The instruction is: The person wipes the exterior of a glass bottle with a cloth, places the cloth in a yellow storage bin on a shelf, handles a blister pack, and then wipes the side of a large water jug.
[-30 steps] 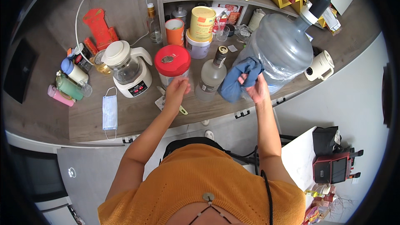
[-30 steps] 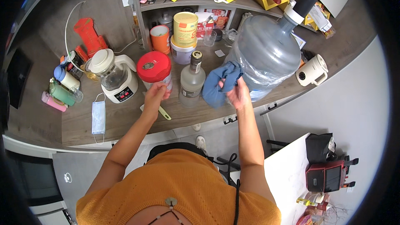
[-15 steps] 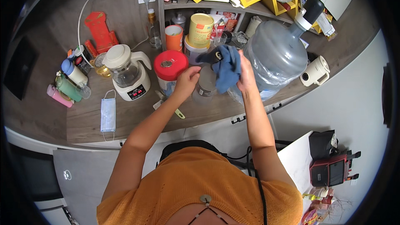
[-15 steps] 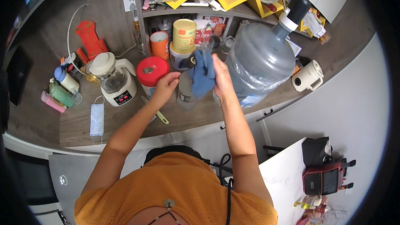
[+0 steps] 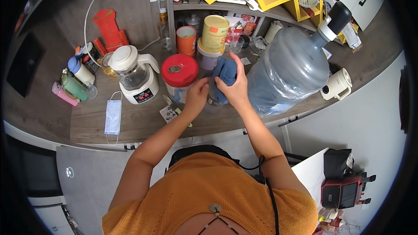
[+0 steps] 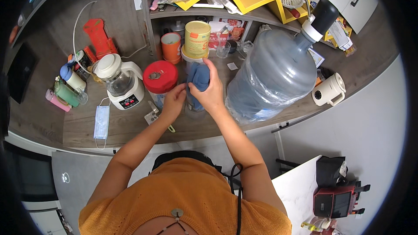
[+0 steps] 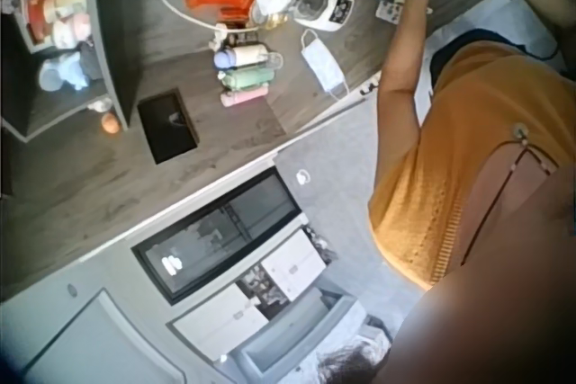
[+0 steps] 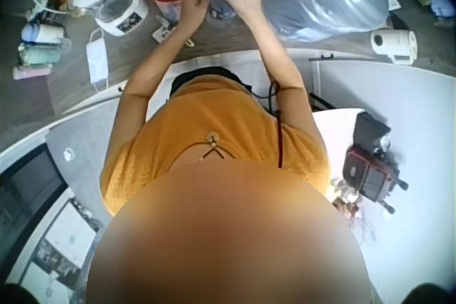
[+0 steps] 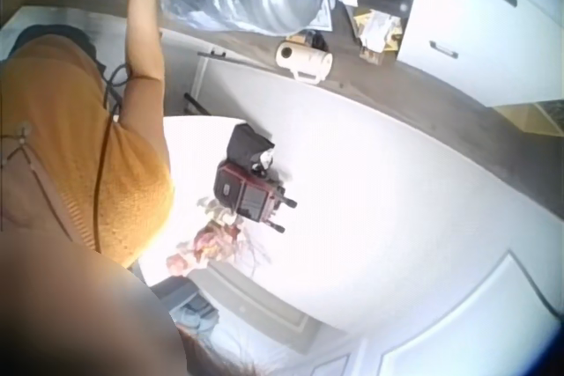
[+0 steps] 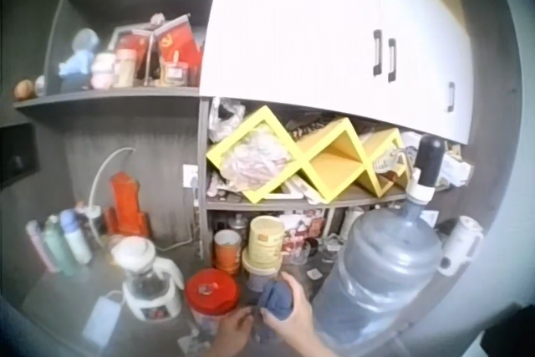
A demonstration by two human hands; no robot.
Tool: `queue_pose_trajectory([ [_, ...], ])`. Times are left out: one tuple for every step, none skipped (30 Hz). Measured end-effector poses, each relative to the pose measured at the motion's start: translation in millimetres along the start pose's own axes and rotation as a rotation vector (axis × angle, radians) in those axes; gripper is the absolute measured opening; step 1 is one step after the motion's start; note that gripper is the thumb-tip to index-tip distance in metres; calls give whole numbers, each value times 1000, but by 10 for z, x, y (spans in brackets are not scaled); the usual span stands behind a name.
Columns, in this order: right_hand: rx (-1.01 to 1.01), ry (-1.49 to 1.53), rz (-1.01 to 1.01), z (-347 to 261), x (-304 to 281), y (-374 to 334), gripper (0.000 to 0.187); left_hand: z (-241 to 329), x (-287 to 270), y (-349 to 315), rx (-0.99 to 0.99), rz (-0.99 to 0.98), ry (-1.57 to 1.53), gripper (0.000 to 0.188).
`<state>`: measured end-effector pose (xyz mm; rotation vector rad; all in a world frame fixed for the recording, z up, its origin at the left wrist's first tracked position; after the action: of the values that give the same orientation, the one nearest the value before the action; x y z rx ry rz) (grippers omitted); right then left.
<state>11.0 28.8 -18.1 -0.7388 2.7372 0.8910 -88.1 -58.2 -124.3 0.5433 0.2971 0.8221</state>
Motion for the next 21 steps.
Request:
queue_pose_trajectory([
  [8, -13, -4, 0, 1, 13, 69, 44, -3, 0, -2, -1, -5, 24],
  [16, -27, -9, -10, -3, 28, 68, 71, -7, 5, -4, -3, -11, 24],
  [30, -44, -14, -8, -14, 19, 67, 74, -8, -5, -15, -9, -18, 24],
  [23, -63, -14, 23, -12, 15, 63, 71, -14, -9, -26, -16, -25, 24],
  [16, -82, -14, 70, -4, 16, 60, 68, -16, -21, -37, -22, -32, 23],
  [0, -96, -12, 89, 7, 48, 56, 73, -17, -13, -26, -25, -30, 24],
  [-3, -85, -8, 91, 1, 73, 50, 82, -9, -19, -15, -27, -28, 24],
  [-7, -74, -4, 93, -11, 96, 43, 88, -2, -12, -4, -30, -27, 25],
  [-3, -61, -2, 103, -10, 95, 37, 87, -9, -16, 16, -38, 2, 25],
  [-10, -23, 13, 104, -5, 104, 31, 86, -15, -20, 36, -46, 31, 26],
  [-17, 15, 28, 100, 2, 124, 26, 86, -19, -24, 56, -55, 59, 26],
  [-23, 50, 44, 100, 0, 140, 21, 92, -11, -31, 53, -65, 57, 27],
  [-13, 65, 68, 118, 4, 149, 28, 104, -2, -39, 50, -75, 55, 27],
  [43, 188, 46, 118, 13, 136, 35, 120, 8, -48, 46, -86, 52, 28],
  [99, 309, 26, 111, 27, 118, 41, 147, 24, -54, 82, -89, 124, 29],
  [155, 430, 7, 112, 31, 104, 47, 185, 40, -62, 119, -93, 196, 30],
  [143, 405, 5, 214, 41, 81, 56, 220, 51, -65, 155, -97, 268, 31],
  [112, 362, 1, 235, 40, 63, 56, 249, 55, -62, 151, -87, 253, 31],
  [81, 319, -4, 245, 32, 36, 56, 279, 59, -60, 147, -78, 237, 31],
  [50, 276, -8, 263, 23, 1, 56, 291, 66, -63, 143, -70, 221, 31],
  [59, 191, -49, 321, 3, -50, 58, 291, 62, -68, 156, -69, 226, 32],
])
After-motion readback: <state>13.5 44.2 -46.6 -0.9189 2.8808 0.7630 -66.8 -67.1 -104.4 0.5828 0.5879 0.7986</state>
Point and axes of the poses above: each hand's wrist, its own y-axis towards the middle knuckle, its own x-axis out of the palm, z = x × y, the point moved 1 cm from there along y, towards the middle knuckle, and after that the axes turned 15 degrees about x, right-handed, at the moved point
